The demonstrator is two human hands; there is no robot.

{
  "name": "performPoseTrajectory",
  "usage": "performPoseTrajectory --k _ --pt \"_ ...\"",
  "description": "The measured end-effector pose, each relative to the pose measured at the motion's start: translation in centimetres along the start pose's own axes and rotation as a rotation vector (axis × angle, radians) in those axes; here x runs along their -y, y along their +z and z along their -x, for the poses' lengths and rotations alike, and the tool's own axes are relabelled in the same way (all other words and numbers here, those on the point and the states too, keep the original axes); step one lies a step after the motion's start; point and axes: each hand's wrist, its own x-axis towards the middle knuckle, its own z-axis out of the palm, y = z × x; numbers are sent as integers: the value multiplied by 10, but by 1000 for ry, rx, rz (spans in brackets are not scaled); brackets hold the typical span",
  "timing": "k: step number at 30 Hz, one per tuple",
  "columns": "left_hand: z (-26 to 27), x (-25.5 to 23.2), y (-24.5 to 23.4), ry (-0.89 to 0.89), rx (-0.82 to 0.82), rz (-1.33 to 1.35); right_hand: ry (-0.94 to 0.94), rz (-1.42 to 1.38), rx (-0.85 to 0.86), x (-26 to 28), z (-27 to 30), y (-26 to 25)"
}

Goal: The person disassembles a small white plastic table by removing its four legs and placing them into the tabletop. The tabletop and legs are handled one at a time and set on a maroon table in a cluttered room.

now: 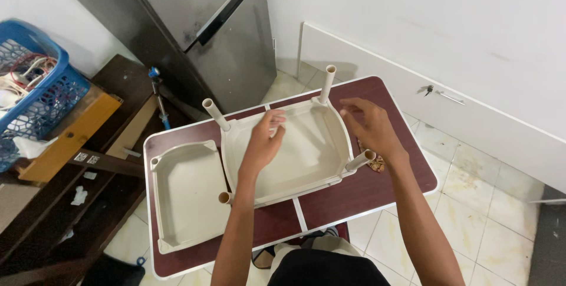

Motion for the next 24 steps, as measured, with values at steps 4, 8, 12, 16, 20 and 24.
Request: performPoseTrajectory --k 4,8,12,16,20,24 --pt "-2 20 52 114 244 -73 132 -45 23 -25 15 -8" --pt "-6 43 107 168 605 -145 194 -293 -56 -48 31 12" --pt "-2 71 161 153 761 -361 205 -620 -53 -75 47 39" --pt "10 99 191 231 733 -419 40 -741 37 -103 56 55" --pt "17 106 204 201 697 -506 2 -689 116 -123 67 63" --pt "26 101 202 223 612 -418 72 -596 106 -133 69 74"
